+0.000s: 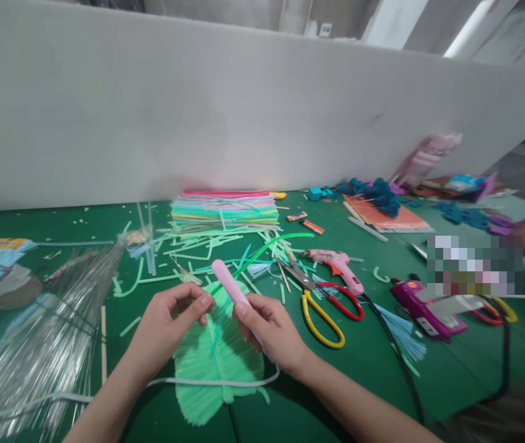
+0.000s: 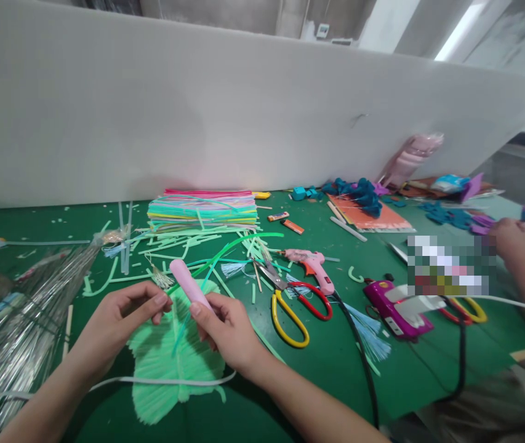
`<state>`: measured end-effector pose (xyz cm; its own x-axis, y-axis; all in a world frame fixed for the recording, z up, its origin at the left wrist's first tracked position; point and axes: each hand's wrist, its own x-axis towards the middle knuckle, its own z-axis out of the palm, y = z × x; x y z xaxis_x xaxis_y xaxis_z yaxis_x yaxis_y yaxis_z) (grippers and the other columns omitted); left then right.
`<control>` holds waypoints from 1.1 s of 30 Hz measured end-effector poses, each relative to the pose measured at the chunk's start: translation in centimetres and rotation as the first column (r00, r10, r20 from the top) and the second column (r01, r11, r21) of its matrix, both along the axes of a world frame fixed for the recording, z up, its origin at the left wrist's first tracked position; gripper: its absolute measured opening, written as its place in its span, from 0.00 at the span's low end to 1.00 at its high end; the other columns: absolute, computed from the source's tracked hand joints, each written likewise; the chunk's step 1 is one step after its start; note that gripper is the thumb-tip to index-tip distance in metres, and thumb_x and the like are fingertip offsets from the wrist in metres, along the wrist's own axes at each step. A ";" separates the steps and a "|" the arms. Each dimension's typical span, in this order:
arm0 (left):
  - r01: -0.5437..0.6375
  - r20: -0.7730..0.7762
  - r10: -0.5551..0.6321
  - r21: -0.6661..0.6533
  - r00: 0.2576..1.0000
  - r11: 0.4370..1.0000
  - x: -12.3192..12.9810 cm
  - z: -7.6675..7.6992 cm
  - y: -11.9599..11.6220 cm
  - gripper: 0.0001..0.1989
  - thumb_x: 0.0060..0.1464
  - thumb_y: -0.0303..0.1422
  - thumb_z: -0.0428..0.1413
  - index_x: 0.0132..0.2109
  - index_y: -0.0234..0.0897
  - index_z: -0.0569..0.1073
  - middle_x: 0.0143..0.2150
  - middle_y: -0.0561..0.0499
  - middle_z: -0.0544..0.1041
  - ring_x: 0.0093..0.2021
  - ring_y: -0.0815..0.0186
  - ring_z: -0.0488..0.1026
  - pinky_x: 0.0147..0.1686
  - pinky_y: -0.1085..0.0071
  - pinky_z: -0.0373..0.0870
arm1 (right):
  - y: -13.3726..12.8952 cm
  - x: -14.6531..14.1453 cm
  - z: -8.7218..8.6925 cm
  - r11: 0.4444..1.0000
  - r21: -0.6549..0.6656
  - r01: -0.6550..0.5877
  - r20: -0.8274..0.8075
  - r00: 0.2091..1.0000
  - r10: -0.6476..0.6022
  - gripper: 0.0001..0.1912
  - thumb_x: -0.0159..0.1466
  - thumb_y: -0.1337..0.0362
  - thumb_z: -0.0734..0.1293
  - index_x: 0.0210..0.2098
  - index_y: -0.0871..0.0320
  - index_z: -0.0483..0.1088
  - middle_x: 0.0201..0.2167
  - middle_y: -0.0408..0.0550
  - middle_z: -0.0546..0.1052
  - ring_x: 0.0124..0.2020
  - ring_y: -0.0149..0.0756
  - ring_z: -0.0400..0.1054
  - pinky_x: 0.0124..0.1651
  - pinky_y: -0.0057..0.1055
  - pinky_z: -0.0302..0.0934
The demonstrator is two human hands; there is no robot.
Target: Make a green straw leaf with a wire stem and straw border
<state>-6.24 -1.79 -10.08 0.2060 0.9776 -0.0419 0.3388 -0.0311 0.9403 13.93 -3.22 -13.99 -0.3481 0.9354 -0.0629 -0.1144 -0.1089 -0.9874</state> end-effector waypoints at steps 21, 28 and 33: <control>0.001 -0.033 0.000 0.021 0.999 1.000 -0.3 0.0 0.0 0.17 0.59 0.47 0.56 0.30 0.39 0.73 0.24 0.55 0.72 0.28 0.66 0.69 0.32 0.72 0.63 | 0.3 0.1 -0.1 0.999 0.004 0.033 -0.019 0.999 -0.033 0.24 0.65 0.44 0.65 0.26 0.58 0.63 0.17 0.36 0.63 0.16 0.22 0.53 0.17 0.22 0.47; -0.006 -0.057 0.007 0.019 0.998 1.000 -0.4 0.1 0.0 0.17 0.58 0.48 0.56 0.31 0.39 0.74 0.24 0.55 0.72 0.28 0.66 0.69 0.31 0.72 0.63 | 0.3 0.2 -0.1 0.999 -0.009 0.045 -0.011 0.999 -0.045 0.24 0.64 0.44 0.65 0.26 0.58 0.64 0.16 0.36 0.64 0.15 0.22 0.53 0.16 0.21 0.48; -0.011 -0.067 0.013 0.036 0.998 0.999 -0.5 -0.1 0.1 0.17 0.58 0.48 0.56 0.30 0.39 0.74 0.23 0.55 0.72 0.28 0.66 0.69 0.31 0.72 0.63 | 0.4 0.3 -0.3 0.999 -0.004 0.051 -0.007 0.999 -0.051 0.24 0.65 0.44 0.65 0.26 0.58 0.64 0.17 0.36 0.65 0.14 0.21 0.54 0.15 0.20 0.48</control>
